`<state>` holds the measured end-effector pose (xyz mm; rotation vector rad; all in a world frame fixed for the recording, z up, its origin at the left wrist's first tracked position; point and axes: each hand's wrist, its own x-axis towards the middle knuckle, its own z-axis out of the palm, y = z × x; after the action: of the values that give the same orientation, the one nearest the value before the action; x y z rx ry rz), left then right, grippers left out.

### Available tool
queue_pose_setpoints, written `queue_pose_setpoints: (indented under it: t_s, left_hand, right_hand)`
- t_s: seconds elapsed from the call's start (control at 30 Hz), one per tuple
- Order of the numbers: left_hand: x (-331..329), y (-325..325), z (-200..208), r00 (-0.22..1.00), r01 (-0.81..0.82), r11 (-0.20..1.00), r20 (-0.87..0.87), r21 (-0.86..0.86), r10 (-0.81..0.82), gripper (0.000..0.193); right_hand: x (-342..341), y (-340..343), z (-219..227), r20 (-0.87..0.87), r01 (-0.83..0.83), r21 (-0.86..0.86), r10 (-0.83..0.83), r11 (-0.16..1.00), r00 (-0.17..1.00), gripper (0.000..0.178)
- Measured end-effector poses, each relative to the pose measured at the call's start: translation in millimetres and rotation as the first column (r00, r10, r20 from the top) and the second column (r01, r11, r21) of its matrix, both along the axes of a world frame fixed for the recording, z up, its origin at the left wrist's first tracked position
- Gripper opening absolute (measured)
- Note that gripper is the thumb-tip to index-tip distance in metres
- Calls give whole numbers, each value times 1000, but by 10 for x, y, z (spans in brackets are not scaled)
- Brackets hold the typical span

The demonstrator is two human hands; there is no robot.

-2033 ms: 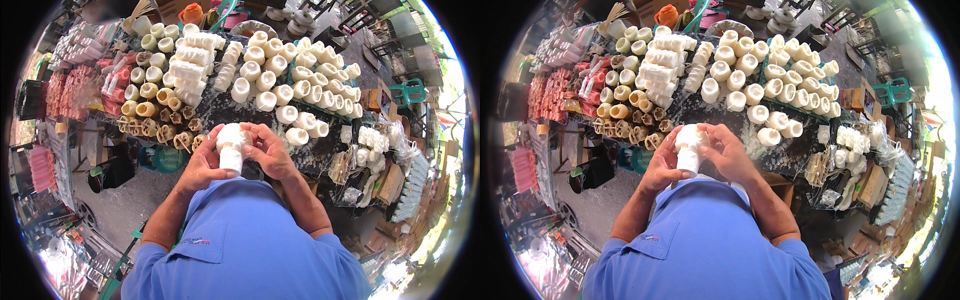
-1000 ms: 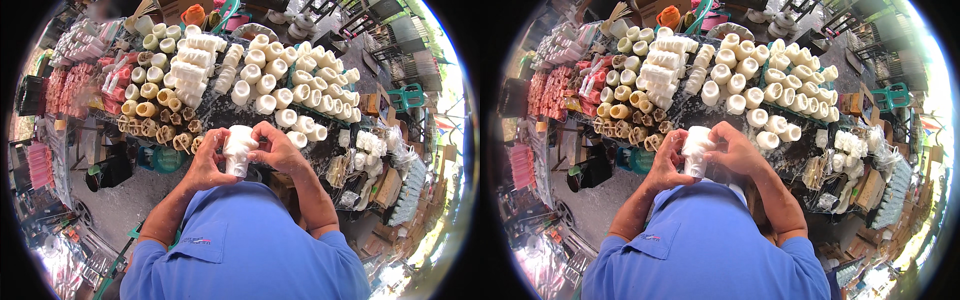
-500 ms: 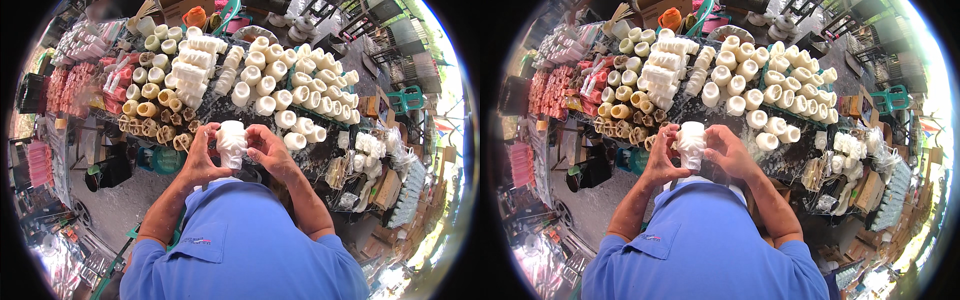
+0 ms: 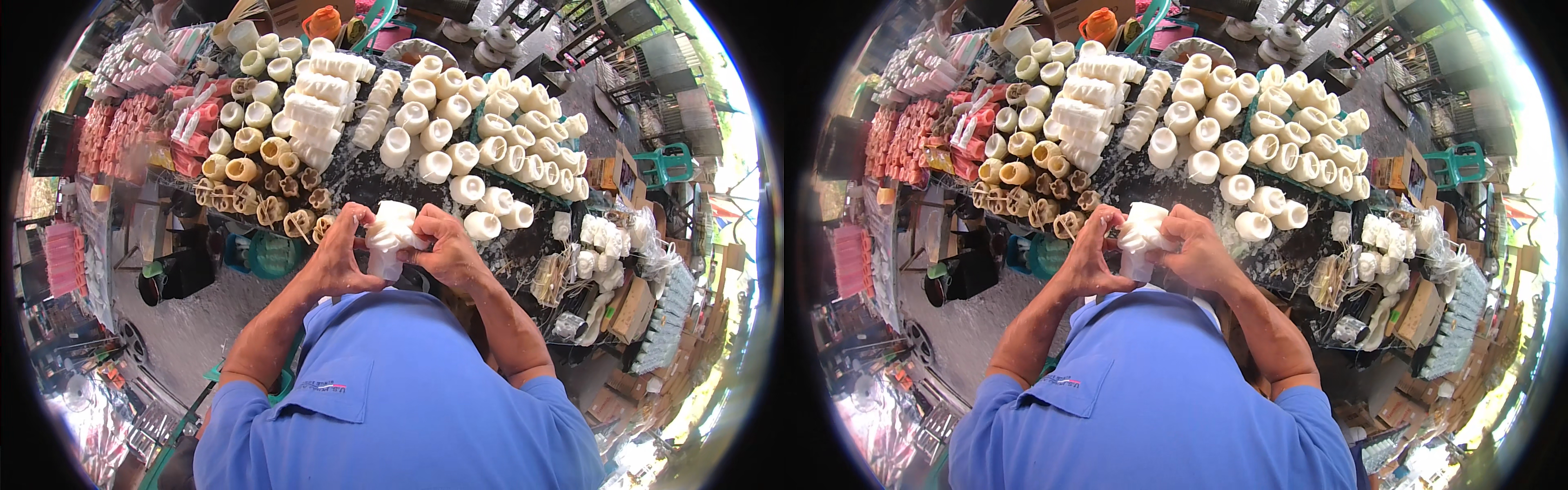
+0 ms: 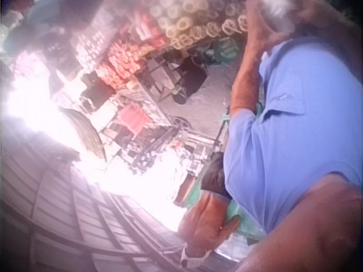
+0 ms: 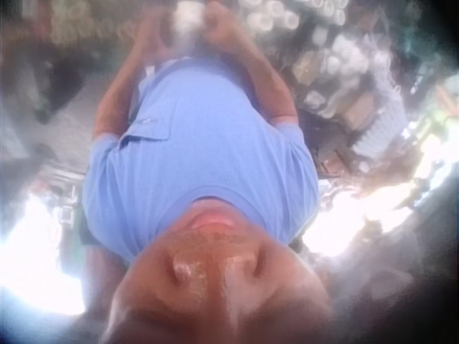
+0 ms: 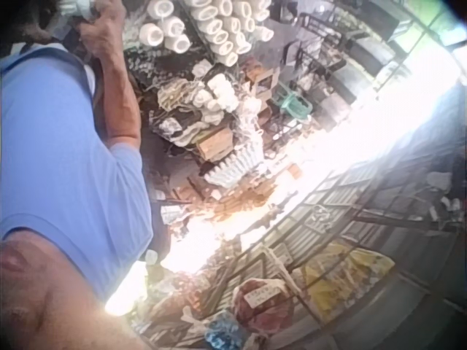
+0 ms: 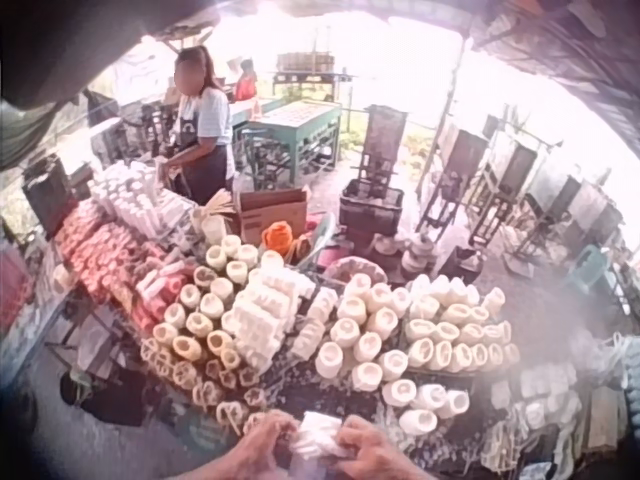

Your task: The person assembles small cylindrical candles by hand, repeatedly picking up individual units, inserting wicks, and placing them into a green tray. The person also scrapes wax residue from the work surface and handles a small wooden box.

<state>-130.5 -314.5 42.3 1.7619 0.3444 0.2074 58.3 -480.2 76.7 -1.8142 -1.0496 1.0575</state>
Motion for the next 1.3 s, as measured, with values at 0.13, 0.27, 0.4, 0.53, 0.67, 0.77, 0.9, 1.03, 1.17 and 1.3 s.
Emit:
queue_pose_setpoints:
  t_s: [0.13, 0.27, 0.4, 0.53, 0.67, 0.77, 0.9, 1.03, 1.17, 1.3]
  left_hand:
    - [9, -47, -40, 998, 15, 998, 58, -60, -11, 92]
    - [47, -96, -26, 999, -29, 991, 41, -129, 35, 98]
    - [76, -61, 27, 1000, 6, 994, -6, 112, -5, 100]
    - [108, -20, 61, 999, 16, 984, -41, 180, -9, 93]
    - [227, 3, -35, 1000, 16, 998, 6, 66, -16, 82]
    - [269, 8, -169, 999, -22, 986, -31, -165, 17, 75]
    - [206, -76, -347, 995, -92, 938, -56, -335, 78, 74]
    - [164, -220, -566, 990, -140, 918, -64, -370, 126, 88]
    - [108, -371, -891, 968, -199, 893, -223, -403, 116, 102]
    - [29, -487, -1254, 897, -329, 911, -384, -249, 219, 97]
  right_hand:
    - [100, -36, 111, -107, -48, -56, 42, 997, 993, 27]
    - [234, -121, 127, -95, -92, -28, 89, 995, 991, 22]
    - [202, -145, 60, 84, -84, 123, 74, 989, 994, 19]
    - [186, -146, 14, -14, 1, 80, 0, 997, 1000, 18]
    - [303, -84, -82, -26, 14, 41, -13, 999, 1000, 13]
    - [321, -41, -228, 73, 4, 187, -18, 982, 997, 10]
    - [265, -91, -452, -2, 55, 162, -55, 985, 998, 11]
    - [235, -126, -797, -125, 71, 73, -61, 995, 990, 5]
    - [175, -78, -1322, -58, 132, -42, -134, 990, 989, 9]
    - [141, -91, -1741, -76, 50, -67, -55, 997, 996, 17]
